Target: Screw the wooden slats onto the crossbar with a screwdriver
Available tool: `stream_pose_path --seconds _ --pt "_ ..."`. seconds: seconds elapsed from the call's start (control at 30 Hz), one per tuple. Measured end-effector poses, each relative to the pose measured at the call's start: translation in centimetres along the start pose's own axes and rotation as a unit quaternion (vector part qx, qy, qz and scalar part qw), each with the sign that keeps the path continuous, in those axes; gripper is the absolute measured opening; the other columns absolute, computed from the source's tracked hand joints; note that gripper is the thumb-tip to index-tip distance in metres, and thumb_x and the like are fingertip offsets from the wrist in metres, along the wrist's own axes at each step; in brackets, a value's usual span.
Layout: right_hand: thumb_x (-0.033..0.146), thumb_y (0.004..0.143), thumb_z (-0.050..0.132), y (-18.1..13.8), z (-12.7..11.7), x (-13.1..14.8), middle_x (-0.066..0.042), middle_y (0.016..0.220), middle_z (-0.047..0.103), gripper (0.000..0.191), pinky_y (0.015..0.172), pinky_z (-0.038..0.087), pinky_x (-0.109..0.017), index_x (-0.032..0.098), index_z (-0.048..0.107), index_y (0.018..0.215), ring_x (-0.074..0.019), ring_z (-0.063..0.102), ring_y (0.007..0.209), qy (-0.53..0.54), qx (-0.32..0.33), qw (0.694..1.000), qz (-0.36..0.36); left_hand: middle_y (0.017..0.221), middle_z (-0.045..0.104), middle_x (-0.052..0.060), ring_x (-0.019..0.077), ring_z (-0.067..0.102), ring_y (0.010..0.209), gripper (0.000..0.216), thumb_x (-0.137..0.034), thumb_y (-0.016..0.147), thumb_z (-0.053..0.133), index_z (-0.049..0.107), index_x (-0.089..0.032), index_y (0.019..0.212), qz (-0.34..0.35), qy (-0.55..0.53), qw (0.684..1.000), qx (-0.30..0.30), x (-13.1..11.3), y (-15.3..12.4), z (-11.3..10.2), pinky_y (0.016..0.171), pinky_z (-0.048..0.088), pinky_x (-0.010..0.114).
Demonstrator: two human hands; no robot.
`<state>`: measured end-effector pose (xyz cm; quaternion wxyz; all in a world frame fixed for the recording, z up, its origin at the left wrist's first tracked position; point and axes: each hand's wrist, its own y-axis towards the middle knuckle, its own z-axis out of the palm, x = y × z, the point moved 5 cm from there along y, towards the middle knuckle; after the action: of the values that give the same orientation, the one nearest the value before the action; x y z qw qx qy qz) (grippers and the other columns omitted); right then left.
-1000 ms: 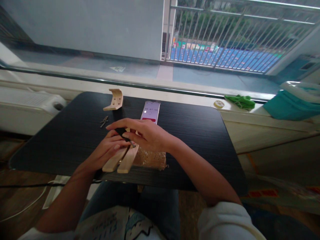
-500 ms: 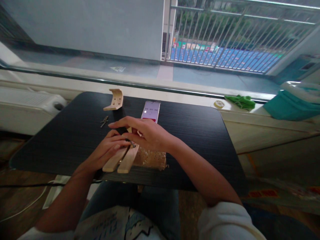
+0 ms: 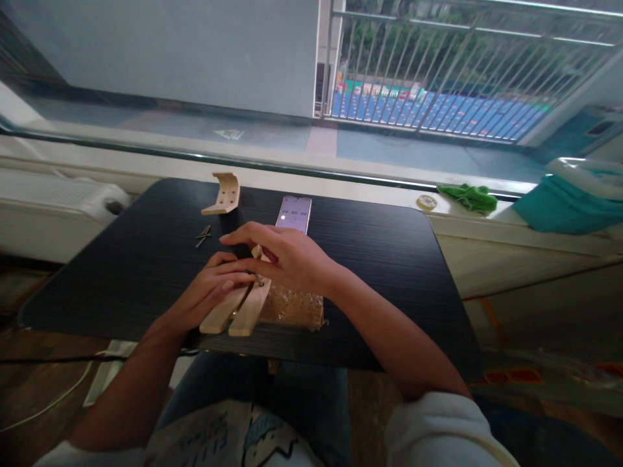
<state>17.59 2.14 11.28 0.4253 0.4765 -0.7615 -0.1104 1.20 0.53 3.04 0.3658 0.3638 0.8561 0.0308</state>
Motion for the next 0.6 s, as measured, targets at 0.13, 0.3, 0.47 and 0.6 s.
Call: stream_pose_path --seconds 0.13,0.3,0.47,0.6 --pt "0.028 0.089 0.062 0.02 0.05 -0.11 0.002 0.08 0.063 0.025 0.059 0.04 -0.019 0.015 0.061 0.11 -0.0045 0.044 0.057 -0.016 -0.014 1.0 0.0 0.122 0.065 0.003 0.0238 0.042 0.114 0.044 -0.04 0.102 0.031 0.069 -0.022 0.115 -0.001 -0.006 1.0 -0.003 0.03 -0.03 -0.03 0.103 0.034 0.04" --pt "0.032 0.088 0.063 -0.08 0.11 -0.29 0.003 0.075 0.06 0.026 0.057 0.04 -0.019 0.015 0.061 0.107 -0.0048 0.041 0.055 -0.035 -0.034 0.999 -0.005 0.123 0.065 0.004 0.0249 0.043 0.114 0.043 -0.04 0.101 0.033 0.069 -0.022 0.115 0.001 -0.014 1.0 -0.005 0.04 -0.07 -0.07 0.103 0.035 0.042" --pt "0.034 0.087 0.063 -0.13 0.1 -0.24 0.004 0.072 0.057 0.025 0.056 0.039 -0.02 0.016 0.061 0.105 -0.005 0.039 0.054 -0.045 -0.039 0.998 -0.005 0.122 0.066 0.004 0.025 0.043 0.114 0.043 -0.04 0.101 0.033 0.069 -0.022 0.115 0.0 -0.016 1.0 -0.006 -0.05 -0.04 -0.13 0.102 0.035 0.042" --pt "0.033 0.086 0.065 -0.1 -0.02 -0.21 0.005 0.07 0.054 0.025 0.055 0.038 -0.019 0.015 0.06 0.103 -0.005 0.039 0.054 -0.05 -0.046 0.998 -0.008 0.122 0.065 0.005 0.0253 0.042 0.114 0.044 -0.041 0.101 0.033 0.069 -0.022 0.115 -0.001 -0.018 1.0 -0.005 -0.03 0.03 -0.09 0.102 0.035 0.042"
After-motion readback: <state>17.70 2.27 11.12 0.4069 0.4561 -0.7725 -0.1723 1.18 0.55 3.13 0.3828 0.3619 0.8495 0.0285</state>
